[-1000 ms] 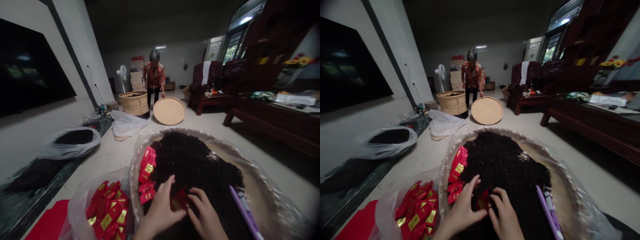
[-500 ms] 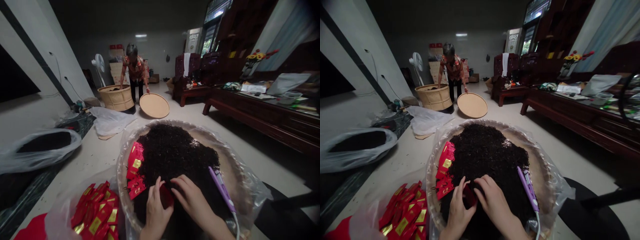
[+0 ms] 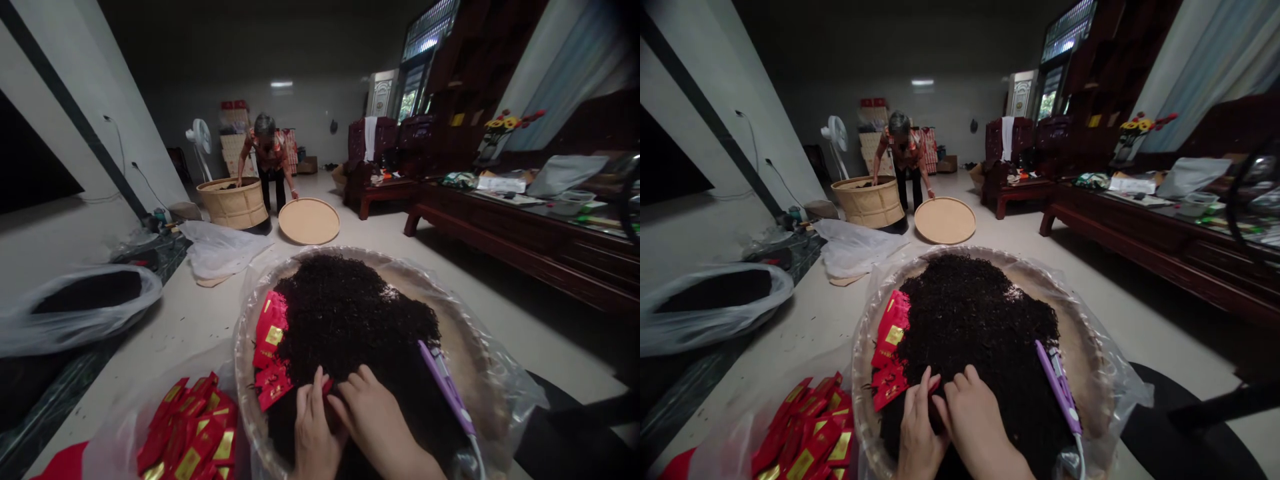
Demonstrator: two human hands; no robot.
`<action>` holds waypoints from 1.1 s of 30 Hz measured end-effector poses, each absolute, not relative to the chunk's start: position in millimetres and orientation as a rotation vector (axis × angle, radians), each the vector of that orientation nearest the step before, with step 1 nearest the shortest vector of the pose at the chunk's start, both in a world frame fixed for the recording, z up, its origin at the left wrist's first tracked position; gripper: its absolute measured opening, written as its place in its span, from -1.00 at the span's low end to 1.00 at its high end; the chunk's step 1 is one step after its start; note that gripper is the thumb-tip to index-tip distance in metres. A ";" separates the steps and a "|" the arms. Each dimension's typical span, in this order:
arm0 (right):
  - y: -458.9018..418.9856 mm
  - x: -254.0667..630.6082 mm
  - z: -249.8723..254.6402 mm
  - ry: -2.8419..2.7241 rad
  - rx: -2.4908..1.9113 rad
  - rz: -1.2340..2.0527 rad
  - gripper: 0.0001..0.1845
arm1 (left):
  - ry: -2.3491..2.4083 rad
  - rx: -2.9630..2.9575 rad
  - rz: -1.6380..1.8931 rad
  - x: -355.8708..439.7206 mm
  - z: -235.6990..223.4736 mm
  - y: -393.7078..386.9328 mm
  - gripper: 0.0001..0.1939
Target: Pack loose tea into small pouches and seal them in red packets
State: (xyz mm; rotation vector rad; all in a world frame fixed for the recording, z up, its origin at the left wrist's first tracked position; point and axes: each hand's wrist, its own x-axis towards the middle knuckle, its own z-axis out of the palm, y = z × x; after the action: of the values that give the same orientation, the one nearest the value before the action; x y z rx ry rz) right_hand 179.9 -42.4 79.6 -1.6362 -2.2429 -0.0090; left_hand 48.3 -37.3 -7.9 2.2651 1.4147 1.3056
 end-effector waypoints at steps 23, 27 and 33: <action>-33.2 208.3 22.5 -1.929 -1.266 0.332 -0.85 | 1.338 2.162 1.153 52.6 -54.9 -22.8 -0.12; -24.9 233.0 36.8 -1.432 -1.479 0.574 -0.70 | 1.349 1.524 1.218 30.8 -12.8 2.0 -0.18; -4.0 273.2 80.0 -0.731 -1.421 1.013 -0.33 | 1.169 0.768 1.330 -28.0 82.1 50.7 -0.44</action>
State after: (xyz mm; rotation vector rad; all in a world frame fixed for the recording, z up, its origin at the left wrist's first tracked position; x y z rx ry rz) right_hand 273.2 -4.0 80.0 -1.4210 -0.7314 1.0127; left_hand -28.0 50.7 82.1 0.7682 1.1685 1.3302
